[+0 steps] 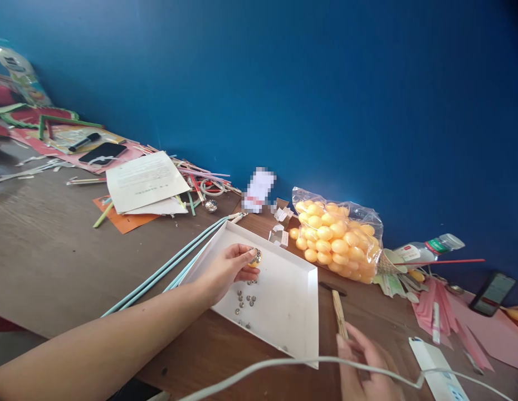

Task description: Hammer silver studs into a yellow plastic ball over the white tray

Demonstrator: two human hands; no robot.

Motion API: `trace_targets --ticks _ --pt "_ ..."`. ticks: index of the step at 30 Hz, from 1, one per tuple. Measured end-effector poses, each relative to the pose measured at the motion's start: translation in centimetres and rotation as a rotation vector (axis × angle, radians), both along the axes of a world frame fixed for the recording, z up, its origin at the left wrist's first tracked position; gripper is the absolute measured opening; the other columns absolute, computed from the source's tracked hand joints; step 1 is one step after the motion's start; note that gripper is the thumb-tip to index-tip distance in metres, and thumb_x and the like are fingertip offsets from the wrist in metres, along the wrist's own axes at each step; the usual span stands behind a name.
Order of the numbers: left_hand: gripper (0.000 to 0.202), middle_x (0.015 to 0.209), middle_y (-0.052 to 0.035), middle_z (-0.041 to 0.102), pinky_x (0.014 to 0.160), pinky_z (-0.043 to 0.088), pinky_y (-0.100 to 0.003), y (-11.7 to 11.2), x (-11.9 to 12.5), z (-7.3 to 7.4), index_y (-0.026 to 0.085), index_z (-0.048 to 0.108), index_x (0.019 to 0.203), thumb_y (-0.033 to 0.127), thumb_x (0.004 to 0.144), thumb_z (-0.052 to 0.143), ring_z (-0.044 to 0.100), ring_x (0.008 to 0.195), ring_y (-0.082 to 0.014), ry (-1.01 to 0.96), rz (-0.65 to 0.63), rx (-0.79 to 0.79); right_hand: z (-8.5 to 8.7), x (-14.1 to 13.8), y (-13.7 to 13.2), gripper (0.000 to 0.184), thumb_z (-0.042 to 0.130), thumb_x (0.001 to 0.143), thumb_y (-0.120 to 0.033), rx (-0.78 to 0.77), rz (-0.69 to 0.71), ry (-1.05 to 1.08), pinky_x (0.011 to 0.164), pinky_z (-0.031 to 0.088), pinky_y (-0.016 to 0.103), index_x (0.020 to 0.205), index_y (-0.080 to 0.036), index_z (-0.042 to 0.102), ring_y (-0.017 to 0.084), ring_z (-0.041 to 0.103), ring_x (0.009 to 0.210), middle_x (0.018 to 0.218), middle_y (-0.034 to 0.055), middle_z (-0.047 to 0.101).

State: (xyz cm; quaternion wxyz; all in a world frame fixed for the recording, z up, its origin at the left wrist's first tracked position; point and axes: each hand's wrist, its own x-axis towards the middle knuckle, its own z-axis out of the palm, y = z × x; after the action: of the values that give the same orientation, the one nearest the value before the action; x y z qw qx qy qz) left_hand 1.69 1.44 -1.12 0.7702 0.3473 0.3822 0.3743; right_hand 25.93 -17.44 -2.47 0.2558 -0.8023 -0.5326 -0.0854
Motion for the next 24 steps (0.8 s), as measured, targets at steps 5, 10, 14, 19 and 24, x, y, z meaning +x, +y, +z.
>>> trace_targets --ticks 5,10,14,19,24 --pt "0.032 0.080 -0.0018 0.061 0.067 0.054 -0.028 -0.1 0.0 0.4 0.016 0.057 0.087 0.040 0.074 0.074 0.066 0.068 -0.0132 0.003 0.018 0.009 2.7 -6.9 5.4 0.022 0.046 0.093 -0.028 -0.198 0.429 0.124 0.081 0.050 0.033 0.103 -0.024 0.065 0.022 0.065 0.093 0.102 0.0065 0.069" --pt "0.031 0.079 -0.0015 0.061 0.064 0.054 -0.026 0.0 0.0 0.7 0.016 0.056 0.087 0.038 0.075 0.074 0.065 0.066 -0.0124 0.016 0.042 -0.006 2.4 -10.1 9.2 0.021 0.054 0.086 -0.019 -0.440 0.494 0.067 0.071 0.048 0.031 0.102 -0.024 0.066 0.021 0.066 0.083 0.097 0.0046 0.068" --pt "0.029 0.082 -0.0015 0.060 0.064 0.054 -0.025 0.2 0.1 0.6 0.016 0.055 0.087 0.037 0.077 0.071 0.065 0.066 -0.0116 0.004 0.036 -0.014 2.2 -10.5 10.6 0.017 0.052 0.085 -0.016 -0.540 0.523 -0.008 0.065 0.044 0.029 0.089 -0.025 0.066 0.021 0.066 0.077 0.089 0.0033 0.066" --pt "0.034 0.083 -0.0022 0.060 0.066 0.054 -0.027 0.4 0.0 0.1 0.017 0.055 0.088 0.041 0.074 0.074 0.066 0.069 -0.0137 0.015 0.039 -0.011 2.6 -10.0 11.2 0.019 0.049 0.086 -0.015 -0.512 0.529 0.038 0.064 0.045 0.027 0.082 -0.024 0.064 0.018 0.065 0.073 0.085 0.0019 0.066" --pt "0.036 0.081 -0.0016 0.060 0.067 0.054 -0.028 0.3 0.0 -0.2 0.017 0.057 0.089 0.043 0.072 0.074 0.065 0.069 -0.0135 0.002 0.024 -0.017 2.5 -9.3 10.9 0.014 0.050 0.088 -0.028 -0.191 0.461 0.463 0.068 0.052 0.029 0.087 -0.024 0.063 0.019 0.066 0.076 0.090 0.0040 0.068"
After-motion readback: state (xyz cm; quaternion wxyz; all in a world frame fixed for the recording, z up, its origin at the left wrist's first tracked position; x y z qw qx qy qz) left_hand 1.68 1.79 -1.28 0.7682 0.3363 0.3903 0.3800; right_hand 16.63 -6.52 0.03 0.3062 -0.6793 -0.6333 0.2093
